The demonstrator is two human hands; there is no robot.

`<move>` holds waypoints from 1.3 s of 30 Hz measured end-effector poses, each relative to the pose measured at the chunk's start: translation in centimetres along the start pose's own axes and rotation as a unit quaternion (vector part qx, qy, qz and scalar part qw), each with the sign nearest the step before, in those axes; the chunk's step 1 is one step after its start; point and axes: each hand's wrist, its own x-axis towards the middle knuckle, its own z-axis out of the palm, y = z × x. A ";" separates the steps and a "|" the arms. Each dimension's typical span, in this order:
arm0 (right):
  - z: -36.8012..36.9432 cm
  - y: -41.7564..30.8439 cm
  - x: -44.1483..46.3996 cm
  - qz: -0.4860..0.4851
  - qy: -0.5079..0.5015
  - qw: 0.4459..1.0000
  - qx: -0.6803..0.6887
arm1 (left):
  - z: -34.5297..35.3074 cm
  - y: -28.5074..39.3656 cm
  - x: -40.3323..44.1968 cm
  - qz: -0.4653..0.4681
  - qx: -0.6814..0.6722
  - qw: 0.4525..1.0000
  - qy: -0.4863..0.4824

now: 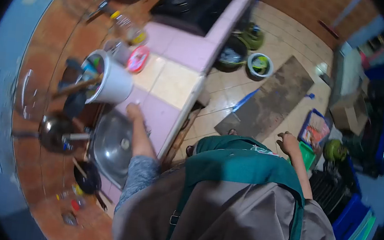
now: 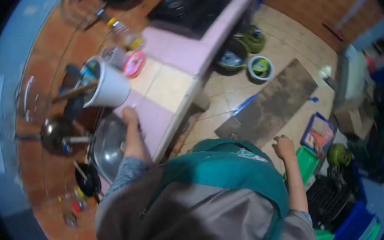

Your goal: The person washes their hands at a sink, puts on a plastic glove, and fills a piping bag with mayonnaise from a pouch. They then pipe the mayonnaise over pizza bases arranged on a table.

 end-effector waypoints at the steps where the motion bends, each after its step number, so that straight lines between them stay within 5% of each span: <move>1: -0.9 1.8 -1.0 0.034 -0.003 0.999 0.019 | -0.4 -0.3 0.6 -0.017 0.014 1.000 0.012; 3: -1.4 5.7 -1.9 0.059 -0.004 0.998 0.038 | -2.2 0.8 0.1 -0.048 -0.078 0.995 -0.029; 4: -1.5 7.5 -1.9 0.066 -0.005 0.997 0.049 | -6.2 3.5 -1.8 -0.133 -0.233 0.959 -0.085; 6: -1.5 10.5 -1.5 0.074 0.029 0.992 0.094 | -2.9 2.6 0.0 -0.157 -0.407 0.899 -0.038; 8: -3.0 12.3 -0.4 0.086 0.032 0.984 0.150 | -0.9 4.6 1.2 -0.241 -0.534 0.809 -0.053; 9: -4.0 12.7 0.3 0.090 0.034 0.977 0.191 | -1.8 8.7 -1.1 -0.286 -0.670 0.683 -0.052; 11: -4.2 14.9 2.9 0.077 0.043 0.968 0.235 | -11.1 18.8 -6.0 -0.222 -0.650 0.702 -0.189; 13: -5.4 17.2 6.1 0.060 0.024 0.965 0.253 | -12.3 25.2 -8.7 -0.045 -0.741 0.568 -0.355; 15: -7.2 19.6 9.3 0.041 0.046 0.960 0.272 | -8.6 33.2 -9.5 -0.163 -0.710 0.630 -0.270; 17: -7.7 23.0 11.5 0.049 0.096 0.954 0.281 | -5.1 38.6 -9.0 -0.034 -0.680 0.597 -0.425; 19: -9.5 25.6 13.3 0.097 0.112 0.942 0.300 | -5.2 50.4 -11.6 -0.096 -0.692 0.629 -0.340; 23: -4.7 33.5 14.8 0.187 0.111 0.936 0.277 | -2.8 68.1 -11.1 -0.013 -0.688 0.581 -0.435; 24: -2.1 35.6 14.3 0.146 0.119 0.964 0.190 | -3.4 72.6 -11.5 0.015 -0.672 0.582 -0.457; 26: -4.5 36.5 11.1 0.229 0.024 0.927 0.296 | -3.1 81.3 -11.7 0.028 -0.653 0.573 -0.495; 29: -2.1 38.0 7.5 0.305 0.100 0.892 0.317 | -2.6 93.1 -12.9 0.061 -0.630 0.576 -0.516; 33: 1.6 41.9 5.9 0.366 0.023 0.846 0.388 | -0.4 106.6 -13.9 0.107 -0.617 0.546 -0.556; 34: 3.7 44.0 6.7 0.362 -0.009 0.842 0.399 | -0.2 109.0 -13.2 0.216 -0.571 0.521 -0.597; 35: 6.2 46.9 8.0 0.352 -0.036 0.841 0.409 | -2.7 111.6 -16.3 0.116 -0.625 0.556 -0.535; 38: 10.5 58.4 14.4 0.292 -0.022 0.886 0.358 | -1.9 116.8 -18.2 0.076 -0.635 0.557 -0.529; 39: -2.3 58.7 14.2 0.329 0.080 0.877 0.340 | -0.6 117.7 -18.0 0.090 -0.629 0.548 -0.544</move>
